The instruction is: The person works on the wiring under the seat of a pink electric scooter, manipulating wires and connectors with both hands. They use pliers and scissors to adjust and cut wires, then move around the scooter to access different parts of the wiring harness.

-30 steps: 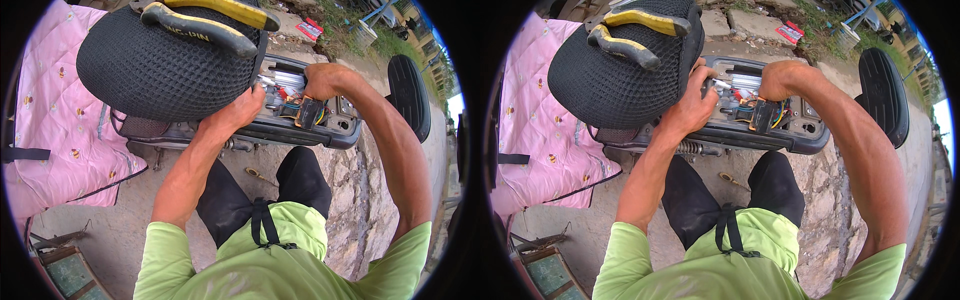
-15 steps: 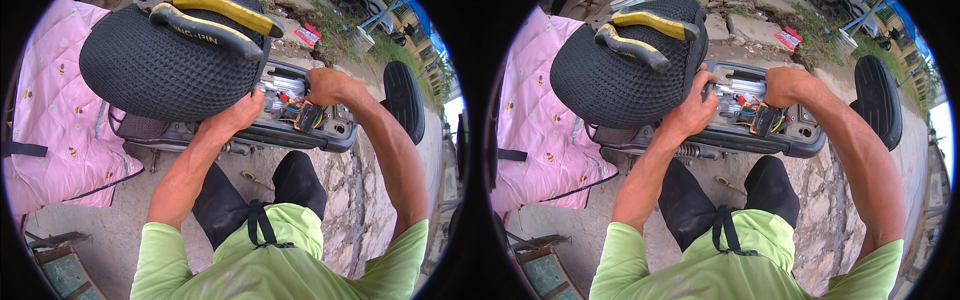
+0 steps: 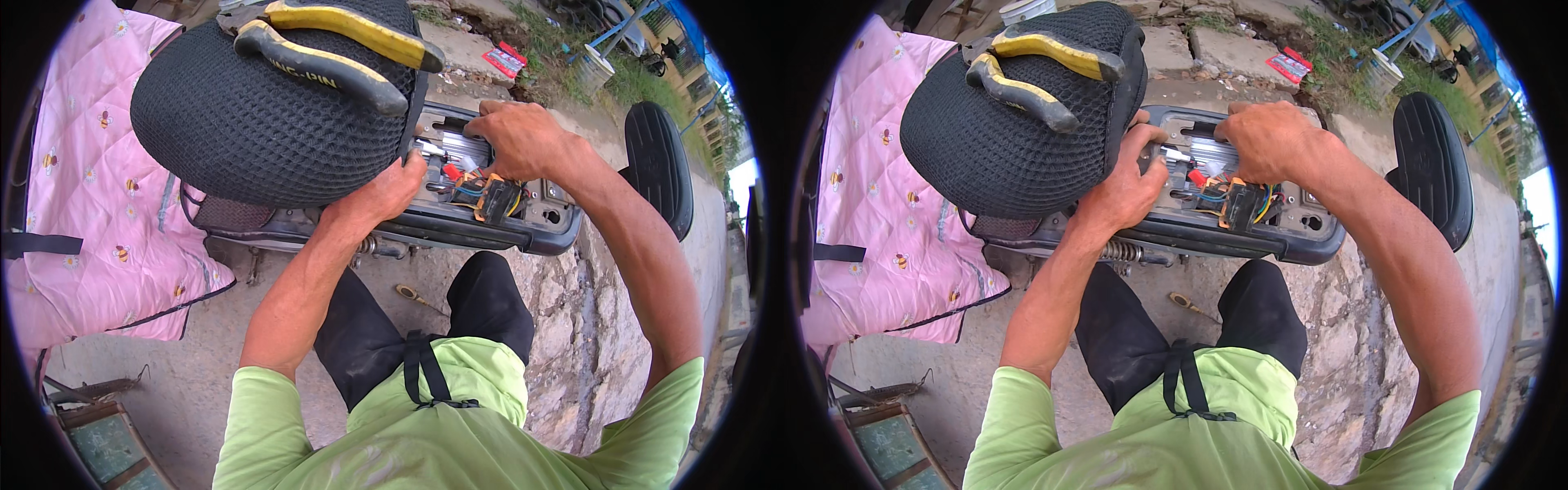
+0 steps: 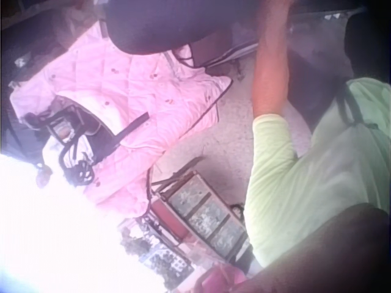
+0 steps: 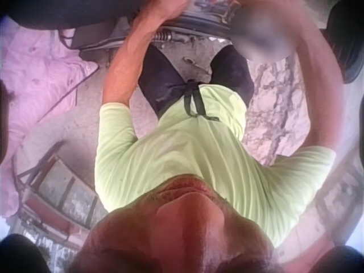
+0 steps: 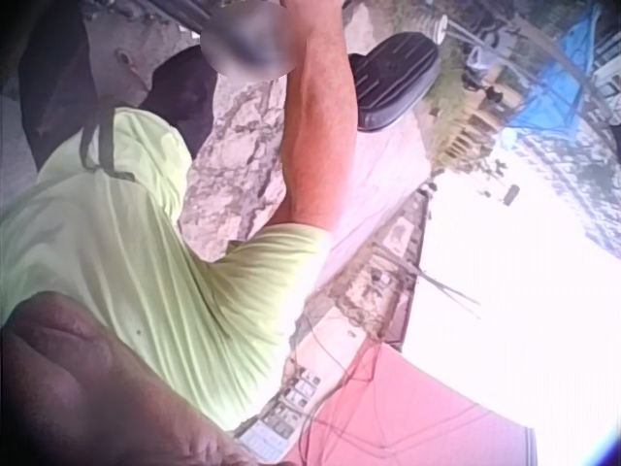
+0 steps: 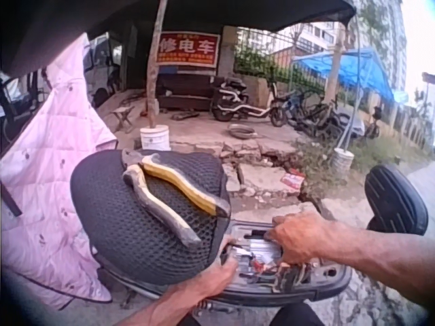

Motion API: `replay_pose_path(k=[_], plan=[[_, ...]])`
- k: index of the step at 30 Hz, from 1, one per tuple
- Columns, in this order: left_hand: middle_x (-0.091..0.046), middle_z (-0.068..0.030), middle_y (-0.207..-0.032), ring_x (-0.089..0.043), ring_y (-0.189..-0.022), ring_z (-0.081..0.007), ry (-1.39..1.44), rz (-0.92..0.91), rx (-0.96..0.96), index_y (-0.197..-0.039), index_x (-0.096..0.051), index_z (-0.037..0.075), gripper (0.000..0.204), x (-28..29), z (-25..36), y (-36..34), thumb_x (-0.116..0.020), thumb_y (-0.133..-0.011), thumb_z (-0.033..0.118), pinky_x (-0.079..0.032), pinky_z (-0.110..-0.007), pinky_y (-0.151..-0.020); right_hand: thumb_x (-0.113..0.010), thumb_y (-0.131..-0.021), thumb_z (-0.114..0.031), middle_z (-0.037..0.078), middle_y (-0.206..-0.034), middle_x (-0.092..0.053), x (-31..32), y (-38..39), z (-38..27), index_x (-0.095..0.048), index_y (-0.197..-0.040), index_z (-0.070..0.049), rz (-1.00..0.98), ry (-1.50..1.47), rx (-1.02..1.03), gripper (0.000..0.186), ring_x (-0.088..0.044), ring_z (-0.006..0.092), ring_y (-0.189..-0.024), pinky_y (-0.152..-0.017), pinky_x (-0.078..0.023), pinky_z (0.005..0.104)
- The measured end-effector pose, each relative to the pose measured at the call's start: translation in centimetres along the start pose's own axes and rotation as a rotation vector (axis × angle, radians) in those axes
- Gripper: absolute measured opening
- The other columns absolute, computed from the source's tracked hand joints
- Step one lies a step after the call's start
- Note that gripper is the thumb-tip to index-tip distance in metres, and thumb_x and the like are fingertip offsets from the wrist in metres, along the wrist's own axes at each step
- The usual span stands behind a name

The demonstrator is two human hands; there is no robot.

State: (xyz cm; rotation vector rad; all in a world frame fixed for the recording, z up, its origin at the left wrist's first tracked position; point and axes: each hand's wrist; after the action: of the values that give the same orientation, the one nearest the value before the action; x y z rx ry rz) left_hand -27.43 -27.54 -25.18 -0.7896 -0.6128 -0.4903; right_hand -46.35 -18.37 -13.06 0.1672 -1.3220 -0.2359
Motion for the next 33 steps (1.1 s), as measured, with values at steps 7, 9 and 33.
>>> replay_pose_path(k=[7, 9, 33], plan=[[-0.058, -0.015, -0.137, -0.054, -0.133, -0.0309, 0.113, 0.026, 0.029, -0.113, -0.072, 0.006, 0.031, -0.2, 0.0, -0.1, -0.07, -0.083, 0.013, -0.041, -0.042, -0.112, -0.08, -0.079, -0.025, 0.018, -0.103, -0.074, -0.6, -0.7, 0.3, -0.073, -0.119, -0.009, -0.015, -0.002, 0.061, 0.044, -0.072, 0.0361, -0.101, -0.087, -0.058, 0.0472], [-0.058, -0.0145, -0.136, -0.055, -0.131, -0.0309, 0.095, 0.036, 0.022, -0.112, -0.072, 0.005, 0.03, 0.2, 0.1, -0.2, -0.07, -0.083, 0.013, -0.042, -0.042, -0.111, -0.08, -0.079, -0.025, 0.019, -0.101, -0.075, 0.1, -0.6, -0.1, -0.073, -0.117, -0.008, -0.041, -0.037, 0.028, 0.042, -0.072, 0.0371, -0.099, -0.087, -0.058, 0.048], [-0.06, -0.0164, -0.139, -0.055, -0.131, -0.034, 0.003, 0.005, 0.009, -0.115, -0.071, 0.008, 0.032, -0.2, 0.1, 0.0, -0.069, -0.084, 0.017, -0.039, -0.046, -0.114, -0.075, -0.075, -0.032, 0.022, -0.101, -0.076, 0.5, -1.5, -0.2, -0.077, -0.101, 0.0, -0.231, 0.182, 0.025, 0.041, -0.073, 0.0377, -0.099, -0.087, -0.059, 0.0455]])
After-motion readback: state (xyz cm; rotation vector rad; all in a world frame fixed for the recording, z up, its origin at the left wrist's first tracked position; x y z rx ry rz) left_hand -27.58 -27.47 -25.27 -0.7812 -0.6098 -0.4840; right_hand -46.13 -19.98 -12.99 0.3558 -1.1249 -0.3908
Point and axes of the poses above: each hand's wrist, its own y-axis away from the middle knuckle, its own x-axis out of the back of the hand, z = x × y
